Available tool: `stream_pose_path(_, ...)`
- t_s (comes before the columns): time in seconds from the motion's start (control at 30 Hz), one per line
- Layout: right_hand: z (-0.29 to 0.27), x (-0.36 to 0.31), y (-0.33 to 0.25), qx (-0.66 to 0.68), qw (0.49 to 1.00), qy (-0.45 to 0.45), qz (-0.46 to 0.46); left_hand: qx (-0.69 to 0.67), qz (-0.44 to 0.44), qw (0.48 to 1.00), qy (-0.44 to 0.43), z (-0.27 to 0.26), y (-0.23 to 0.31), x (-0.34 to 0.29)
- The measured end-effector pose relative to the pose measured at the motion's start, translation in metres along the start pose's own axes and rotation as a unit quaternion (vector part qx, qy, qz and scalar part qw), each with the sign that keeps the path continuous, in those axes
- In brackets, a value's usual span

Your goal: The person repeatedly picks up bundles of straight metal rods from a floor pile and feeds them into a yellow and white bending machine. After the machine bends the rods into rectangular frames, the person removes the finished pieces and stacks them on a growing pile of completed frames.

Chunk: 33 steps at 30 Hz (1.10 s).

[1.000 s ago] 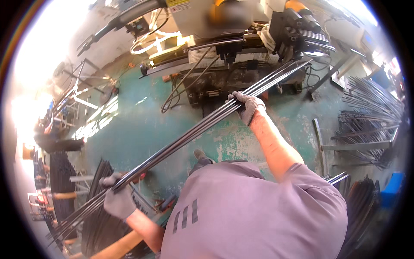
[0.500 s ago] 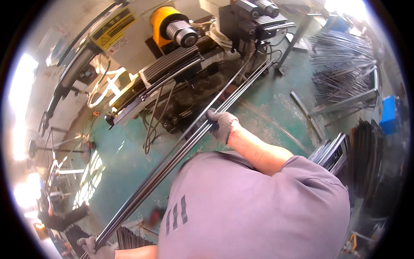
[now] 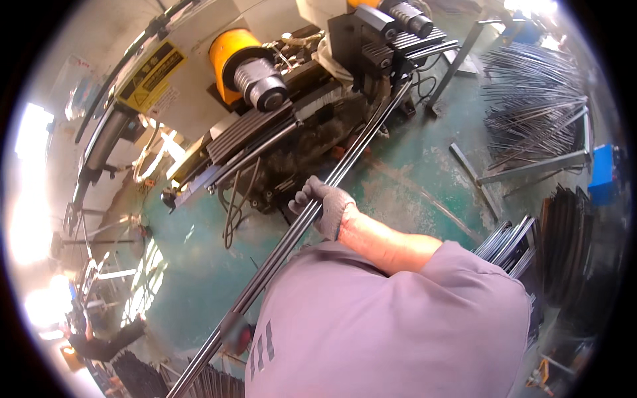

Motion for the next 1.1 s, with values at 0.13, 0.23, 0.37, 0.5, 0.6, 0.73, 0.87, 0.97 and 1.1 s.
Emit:
stream_pose_path(0.13,-0.014,0.003,-0.002,-0.001,0.999,-0.045,0.014,0.434,0.209,0.876,0.015,0.008,-0.038,-0.036)
stream_pose_path(0.23,-0.015,-0.017,0.016,-0.020,0.999,-0.011,0.022,0.497,0.209,0.842,0.019,0.002,-0.052,-0.051)
stream_pose_path(0.37,-0.021,-0.040,0.059,-0.023,0.999,-0.019,0.034,0.548,0.132,0.826,0.016,-0.009,-0.024,-0.063)
stream_pose_path(0.5,-0.035,-0.063,0.119,-0.010,0.997,-0.052,0.063,0.570,0.129,0.811,0.018,-0.018,-0.043,-0.080)
stream_pose_path(0.6,-0.052,-0.089,0.160,-0.041,0.994,-0.052,0.081,0.618,0.152,0.771,0.025,-0.011,-0.048,-0.077)
stream_pose_path(0.73,-0.066,-0.118,0.196,-0.068,0.991,-0.069,0.093,0.793,0.174,0.582,0.049,-0.014,-0.049,-0.091)
stream_pose_path(0.87,-0.081,-0.134,0.191,-0.059,0.994,-0.070,0.055,0.956,0.209,0.141,0.150,-0.010,-0.011,-0.079)
stream_pose_path(0.97,-0.072,-0.143,0.186,-0.169,0.985,-0.022,0.021,0.966,0.222,-0.046,0.124,-0.053,-0.036,-0.128)
stream_pose_path(1.1,-0.074,-0.126,0.096,-0.155,0.979,0.028,-0.131,0.944,0.201,-0.112,0.236,-0.012,0.027,-0.107)
Point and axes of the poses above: each hand's wrist, its own x-axis towards the middle knuckle, its own z-axis out of the palm, y = z × x, the point moved 2 cm from there along x, towards the middle knuckle, and after that the axes turned 7 degrees about -y, right-handed, at the moved point
